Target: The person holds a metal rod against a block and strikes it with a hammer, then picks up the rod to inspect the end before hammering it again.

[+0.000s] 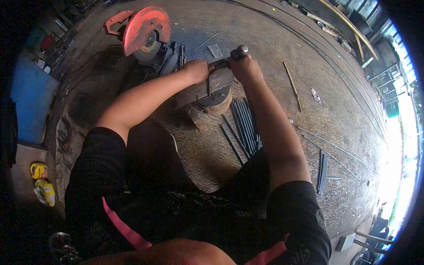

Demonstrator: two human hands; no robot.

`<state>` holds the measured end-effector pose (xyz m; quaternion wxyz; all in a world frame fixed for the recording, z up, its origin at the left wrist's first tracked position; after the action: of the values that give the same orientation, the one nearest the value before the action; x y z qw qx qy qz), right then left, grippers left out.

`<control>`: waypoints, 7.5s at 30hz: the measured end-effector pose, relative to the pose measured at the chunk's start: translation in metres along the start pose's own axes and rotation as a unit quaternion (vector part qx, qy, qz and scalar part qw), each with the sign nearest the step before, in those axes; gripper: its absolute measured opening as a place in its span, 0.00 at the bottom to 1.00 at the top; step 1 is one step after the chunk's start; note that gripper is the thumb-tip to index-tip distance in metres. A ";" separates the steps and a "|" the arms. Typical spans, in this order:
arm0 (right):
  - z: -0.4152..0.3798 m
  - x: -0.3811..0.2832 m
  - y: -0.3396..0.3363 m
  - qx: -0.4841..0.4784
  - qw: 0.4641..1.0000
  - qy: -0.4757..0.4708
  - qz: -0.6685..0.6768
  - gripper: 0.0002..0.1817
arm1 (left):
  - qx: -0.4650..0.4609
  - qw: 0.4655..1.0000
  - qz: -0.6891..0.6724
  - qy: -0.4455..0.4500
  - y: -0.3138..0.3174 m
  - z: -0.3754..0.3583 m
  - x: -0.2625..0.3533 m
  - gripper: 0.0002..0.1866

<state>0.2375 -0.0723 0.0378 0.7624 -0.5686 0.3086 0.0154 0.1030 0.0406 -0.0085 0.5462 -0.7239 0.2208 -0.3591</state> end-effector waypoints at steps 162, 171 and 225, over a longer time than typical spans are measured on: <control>-0.009 0.005 0.006 -0.025 0.992 0.089 0.084 0.21 | 0.091 0.984 -0.140 0.067 0.008 -0.002 -0.039 0.24; -0.005 0.014 0.010 0.002 0.993 0.059 0.101 0.19 | 0.183 0.948 -0.144 0.216 0.004 -0.001 -0.029 0.20; -0.004 0.021 0.013 -0.021 0.992 0.069 0.104 0.22 | 0.101 0.990 -0.031 0.095 -0.009 -0.026 -0.040 0.17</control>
<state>0.2475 -0.0780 0.0156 0.7215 -0.5487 0.4179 0.0617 0.0571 0.0553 -0.0076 0.5815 -0.6343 0.2115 -0.4636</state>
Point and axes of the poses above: each hand's wrist, its own z-axis towards the middle knuckle, its own y-axis out of the palm, x = y × z, the point moved 5 cm from there along z, towards the middle knuckle, and after that the axes turned 2 degrees about -x, right-handed, at the moved point
